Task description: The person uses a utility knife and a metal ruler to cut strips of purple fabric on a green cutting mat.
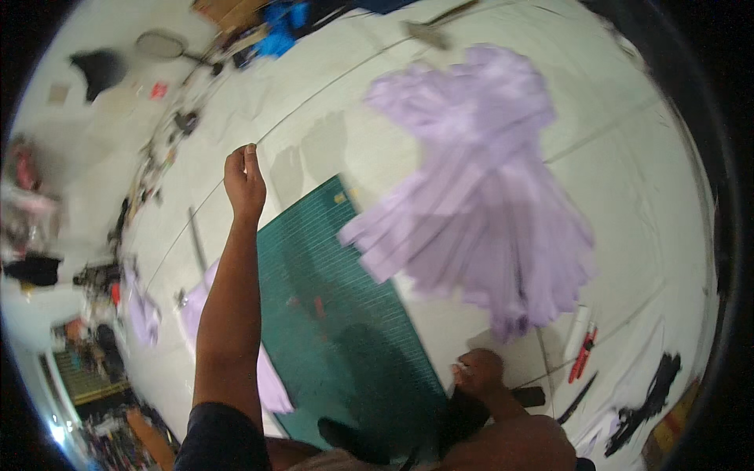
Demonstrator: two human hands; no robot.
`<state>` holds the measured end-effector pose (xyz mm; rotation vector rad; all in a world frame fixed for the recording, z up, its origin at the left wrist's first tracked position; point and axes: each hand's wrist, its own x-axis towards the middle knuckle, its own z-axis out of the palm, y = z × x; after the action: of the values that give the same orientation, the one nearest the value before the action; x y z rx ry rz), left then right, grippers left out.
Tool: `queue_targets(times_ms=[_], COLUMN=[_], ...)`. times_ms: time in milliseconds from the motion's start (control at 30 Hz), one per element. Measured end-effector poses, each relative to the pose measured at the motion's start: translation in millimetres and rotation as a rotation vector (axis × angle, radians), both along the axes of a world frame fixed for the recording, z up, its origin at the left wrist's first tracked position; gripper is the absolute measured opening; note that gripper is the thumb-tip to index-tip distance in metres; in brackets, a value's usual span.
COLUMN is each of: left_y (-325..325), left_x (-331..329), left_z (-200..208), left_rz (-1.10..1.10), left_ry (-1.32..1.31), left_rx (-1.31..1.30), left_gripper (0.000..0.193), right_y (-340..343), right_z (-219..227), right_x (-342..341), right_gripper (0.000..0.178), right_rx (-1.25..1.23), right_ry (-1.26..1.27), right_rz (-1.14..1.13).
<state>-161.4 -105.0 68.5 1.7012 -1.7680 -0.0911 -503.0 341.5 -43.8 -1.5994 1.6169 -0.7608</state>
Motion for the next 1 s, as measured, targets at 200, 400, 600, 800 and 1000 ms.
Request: queue_targets(times_ms=[200, 400, 600, 800, 1000], left_y=[82.9, 133.8, 151.9, 143.4, 146.2], left_x=[235.7, 301.0, 313.8, 325.4, 318.5], left_z=[-0.9, -43.6, -76.9, -86.8, -84.9], left_rz=[0.258, 0.213, 0.127, 0.104, 0.103], left_ry=[0.048, -0.253, -0.329, -0.361, -0.446], left_rx=[0.063, 0.379, 0.328, 0.239, 0.165], left_gripper=[0.045, 0.047, 0.042, 0.032, 0.028], right_y=[-5.4, -4.2, -16.1, -19.0, -23.5], right_z=[4.3, 7.0, 23.4, 25.9, 28.3], right_x=[11.2, 3.0, 10.3, 15.4, 18.3], right_gripper=[0.025, 0.027, 0.026, 0.023, 0.018], right_rx=[0.200, 0.110, 0.070, 0.025, 0.016], right_ry=[0.137, 0.192, 0.256, 0.253, 0.314], right_rz=[0.087, 0.069, 0.109, 0.129, 0.147])
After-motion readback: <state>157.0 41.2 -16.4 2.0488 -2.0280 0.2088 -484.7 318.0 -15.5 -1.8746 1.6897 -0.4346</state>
